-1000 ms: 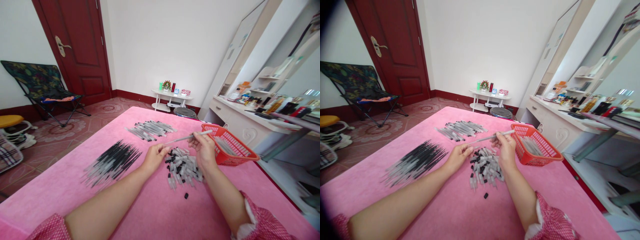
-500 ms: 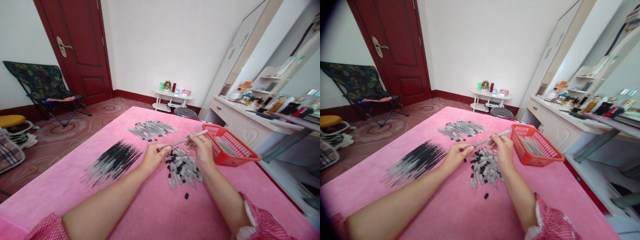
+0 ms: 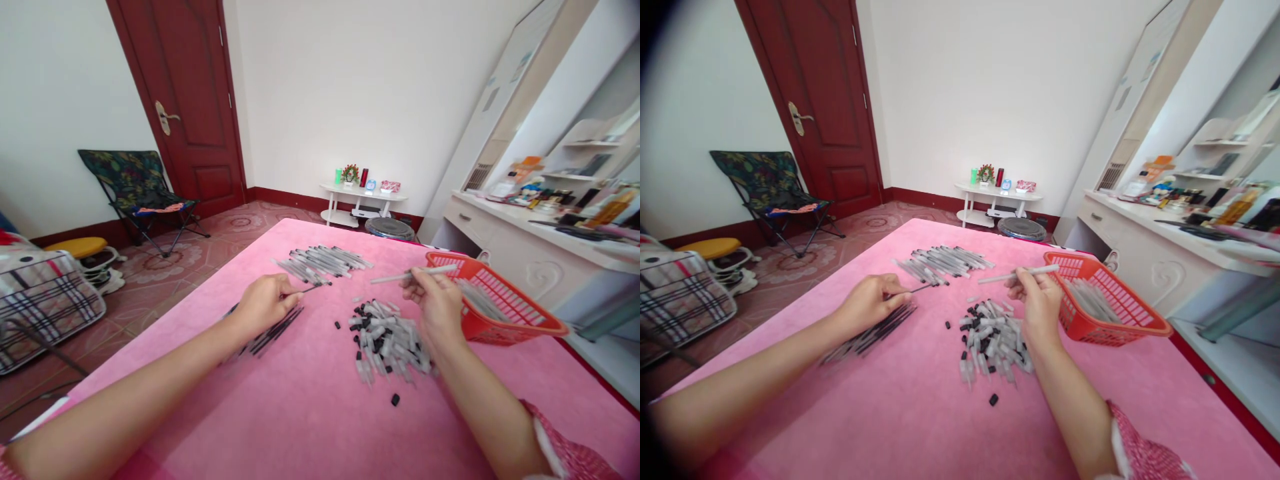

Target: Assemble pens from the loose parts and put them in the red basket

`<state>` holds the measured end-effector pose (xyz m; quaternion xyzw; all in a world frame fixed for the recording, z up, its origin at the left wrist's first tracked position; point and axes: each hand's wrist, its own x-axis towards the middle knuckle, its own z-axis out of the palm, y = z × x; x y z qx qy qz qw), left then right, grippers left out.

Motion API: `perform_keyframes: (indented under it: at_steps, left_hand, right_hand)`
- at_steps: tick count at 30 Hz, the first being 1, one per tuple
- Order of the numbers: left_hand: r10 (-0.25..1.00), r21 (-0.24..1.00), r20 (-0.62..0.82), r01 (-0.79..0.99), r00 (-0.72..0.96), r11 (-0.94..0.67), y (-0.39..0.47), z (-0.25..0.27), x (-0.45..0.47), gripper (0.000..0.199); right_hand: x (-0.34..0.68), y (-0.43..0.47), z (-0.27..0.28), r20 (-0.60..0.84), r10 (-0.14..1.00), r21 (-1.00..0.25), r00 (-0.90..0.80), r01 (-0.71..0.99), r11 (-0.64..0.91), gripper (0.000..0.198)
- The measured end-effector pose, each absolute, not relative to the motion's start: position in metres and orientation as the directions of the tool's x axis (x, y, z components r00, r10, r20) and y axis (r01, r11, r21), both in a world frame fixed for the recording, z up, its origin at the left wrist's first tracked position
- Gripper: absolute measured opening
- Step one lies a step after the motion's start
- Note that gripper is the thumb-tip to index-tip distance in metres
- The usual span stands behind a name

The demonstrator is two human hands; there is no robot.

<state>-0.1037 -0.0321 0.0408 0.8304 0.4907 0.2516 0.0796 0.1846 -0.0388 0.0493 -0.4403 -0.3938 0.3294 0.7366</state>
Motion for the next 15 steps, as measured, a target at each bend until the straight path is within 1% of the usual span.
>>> perform_keyframes:
  at_steps: [3,5,7,9,10,11,12,13,14,15]
  left_hand:
    - [0.896,0.217,0.325,0.899,0.302,-0.381,-0.044,0.037,-0.138,0.031]
    - [0.910,0.149,0.321,0.936,0.261,-0.321,-0.052,0.032,-0.152,0.029]
    - [0.913,0.124,0.328,0.947,0.242,-0.296,-0.058,0.029,-0.157,0.028]
    - [0.902,0.153,0.359,0.938,0.240,-0.310,-0.061,0.031,-0.153,0.029]
    - [0.894,0.199,0.372,0.920,0.249,-0.339,-0.061,0.034,-0.147,0.030]
    - [0.888,0.271,0.378,0.886,0.261,-0.376,-0.060,0.038,-0.139,0.032]
    - [0.887,0.373,0.370,0.830,0.278,-0.415,-0.059,0.042,-0.127,0.034]
    - [0.891,0.503,0.340,0.741,0.302,-0.444,-0.057,0.046,-0.114,0.036]
    - [0.900,0.654,0.308,0.619,0.307,-0.435,-0.056,0.049,-0.098,0.041]
    - [0.911,0.798,0.255,0.461,0.325,-0.387,-0.055,0.052,-0.080,0.046]
  right_hand:
    - [0.178,-0.040,0.048,0.284,0.853,-0.918,0.439,-0.133,0.374,0.017]
    - [0.174,-0.041,0.047,0.286,0.866,-0.923,0.409,-0.126,0.364,0.018]
    - [0.171,-0.042,0.048,0.289,0.875,-0.922,0.389,-0.131,0.363,0.018]
    - [0.168,-0.044,0.049,0.275,0.890,-0.919,0.364,-0.173,0.355,0.018]
    - [0.166,-0.046,0.051,0.258,0.902,-0.917,0.346,-0.208,0.342,0.019]
    - [0.164,-0.047,0.052,0.235,0.917,-0.915,0.322,-0.246,0.321,0.020]
    - [0.162,-0.049,0.054,0.210,0.933,-0.913,0.291,-0.284,0.294,0.022]
    - [0.160,-0.051,0.055,0.188,0.948,-0.911,0.258,-0.315,0.266,0.023]
    - [0.157,-0.053,0.057,0.170,0.960,-0.910,0.224,-0.337,0.240,0.024]
    - [0.154,-0.055,0.058,0.160,0.968,-0.911,0.193,-0.349,0.221,0.024]
